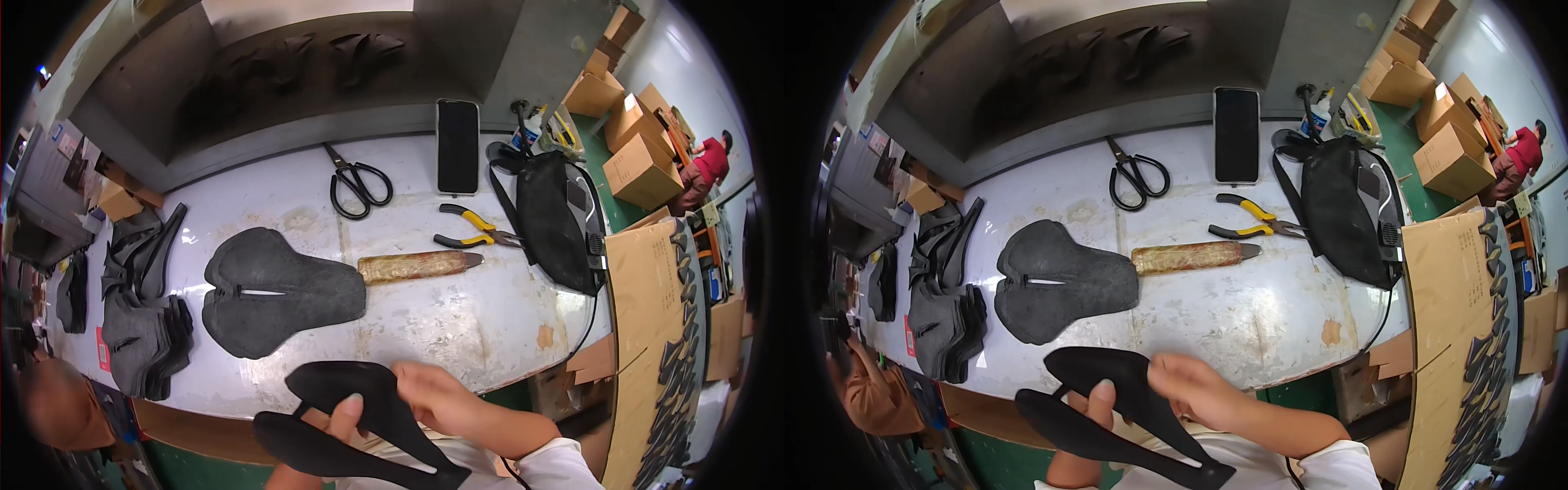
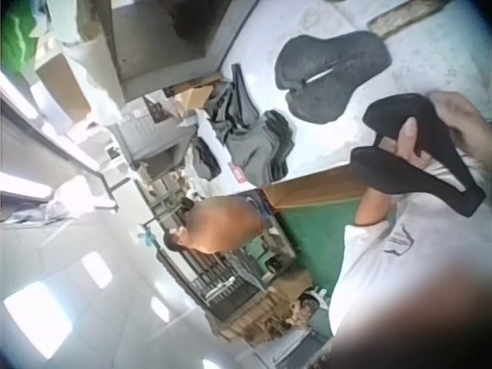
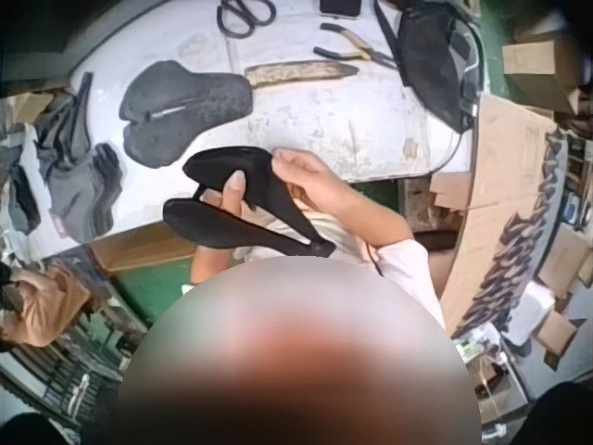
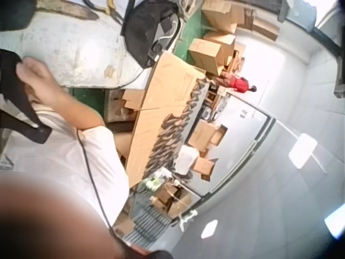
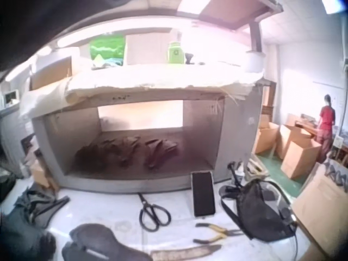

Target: The person is inspecting and preparing bicycle saddle components at a factory workbench.

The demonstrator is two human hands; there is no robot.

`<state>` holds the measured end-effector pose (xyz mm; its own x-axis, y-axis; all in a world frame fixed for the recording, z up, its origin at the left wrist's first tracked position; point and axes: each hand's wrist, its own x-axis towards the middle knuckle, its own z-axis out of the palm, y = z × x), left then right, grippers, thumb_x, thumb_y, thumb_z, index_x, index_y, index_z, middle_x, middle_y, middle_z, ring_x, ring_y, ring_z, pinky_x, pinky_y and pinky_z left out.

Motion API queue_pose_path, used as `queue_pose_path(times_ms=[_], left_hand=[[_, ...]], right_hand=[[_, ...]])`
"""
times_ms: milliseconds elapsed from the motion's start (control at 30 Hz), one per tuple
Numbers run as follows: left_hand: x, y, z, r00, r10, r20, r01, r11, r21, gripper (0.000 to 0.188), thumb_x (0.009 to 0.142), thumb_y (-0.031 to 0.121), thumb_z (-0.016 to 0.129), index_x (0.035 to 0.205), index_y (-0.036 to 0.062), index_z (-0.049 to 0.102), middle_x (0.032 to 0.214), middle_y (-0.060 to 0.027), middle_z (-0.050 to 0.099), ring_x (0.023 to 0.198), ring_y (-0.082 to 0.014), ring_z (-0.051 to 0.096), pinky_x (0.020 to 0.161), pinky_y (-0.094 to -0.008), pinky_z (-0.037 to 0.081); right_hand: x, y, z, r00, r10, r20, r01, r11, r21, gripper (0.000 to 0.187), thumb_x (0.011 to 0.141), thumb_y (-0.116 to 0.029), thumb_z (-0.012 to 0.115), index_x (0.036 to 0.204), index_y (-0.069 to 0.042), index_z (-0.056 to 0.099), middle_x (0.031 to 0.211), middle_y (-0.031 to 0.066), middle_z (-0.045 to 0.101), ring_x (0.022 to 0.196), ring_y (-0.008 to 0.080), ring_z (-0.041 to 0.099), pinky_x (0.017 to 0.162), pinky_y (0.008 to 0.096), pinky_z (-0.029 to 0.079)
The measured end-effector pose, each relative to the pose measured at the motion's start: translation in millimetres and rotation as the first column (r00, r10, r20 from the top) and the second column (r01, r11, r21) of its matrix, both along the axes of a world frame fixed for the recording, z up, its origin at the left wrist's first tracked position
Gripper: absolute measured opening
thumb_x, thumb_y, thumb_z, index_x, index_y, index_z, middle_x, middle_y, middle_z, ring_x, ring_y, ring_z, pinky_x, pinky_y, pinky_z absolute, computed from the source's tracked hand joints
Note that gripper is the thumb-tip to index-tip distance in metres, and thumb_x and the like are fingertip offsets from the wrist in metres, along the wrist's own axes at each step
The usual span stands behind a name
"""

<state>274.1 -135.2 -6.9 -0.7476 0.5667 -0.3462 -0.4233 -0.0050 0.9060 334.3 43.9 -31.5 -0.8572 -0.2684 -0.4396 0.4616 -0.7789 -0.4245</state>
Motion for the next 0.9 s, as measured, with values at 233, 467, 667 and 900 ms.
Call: queue_pose_path(times_ms=[233, 467, 667, 900], left_hand=[[-11, -1, -19, 0.998, -0.062, 0.026, 0.056, 0.984, 0.170, 0.036, 0.099, 0.034, 0.047, 0.087, 0.0029, 0.062, 0.074, -0.0054, 0.060, 0.069, -0.0130, 0.058, 0.061, -0.0271, 0.045], [11, 19, -42, 0.924, -0.055, 0.379, -0.213, 0.748, 0.629, 0.039, 0.098, 0.040, 0.048, 0.111, 0.0042, 0.060, 0.096, -0.0083, 0.066, 0.084, -0.0187, 0.064, 0.071, -0.0337, 0.052], [-7, -2, -52, 0.856, -0.516, -0.034, 0.406, 0.631, 0.661, 0.073, 0.065, 0.000, 0.077, 0.132, -0.0024, 0.049, 0.130, -0.0127, 0.050, 0.113, -0.0197, 0.055, 0.095, -0.0328, 0.045], [3, 9, -11, 0.996, 0.085, 0.019, -0.086, 0.989, 0.119, 0.051, 0.092, 0.001, 0.055, 0.138, -0.0075, 0.036, 0.097, -0.0116, 0.066, 0.093, -0.0177, 0.064, 0.088, -0.0311, 0.048]], right_hand=[[27, 13, -6, 0.962, 0.269, -0.049, -0.248, 0.934, 0.258, 0.030, 0.097, -0.025, 0.058, 0.101, 0.003, 0.069, 0.082, 0.0006, 0.067, 0.073, 0.0029, 0.056, 0.062, 0.0183, 0.043], [31, 5, -9, 0.932, 0.162, -0.325, -0.085, 0.967, 0.239, 0.033, 0.097, -0.026, 0.058, 0.108, 0.003, 0.068, 0.089, 0.0037, 0.068, 0.078, 0.0060, 0.058, 0.065, 0.0224, 0.045], [16, 19, 1, 0.739, 0.193, -0.645, 0.351, 0.706, 0.614, 0.016, 0.091, -0.013, 0.064, 0.089, 0.003, 0.067, 0.056, 0.0084, 0.054, 0.048, 0.0171, 0.053, 0.048, 0.0291, 0.039], [8, 12, -7, 0.909, -0.285, -0.305, 0.362, 0.901, 0.237, 0.025, 0.093, -0.020, 0.064, 0.104, 0.001, 0.056, 0.105, 0.0152, 0.063, 0.085, 0.0156, 0.064, 0.062, 0.0268, 0.049]])
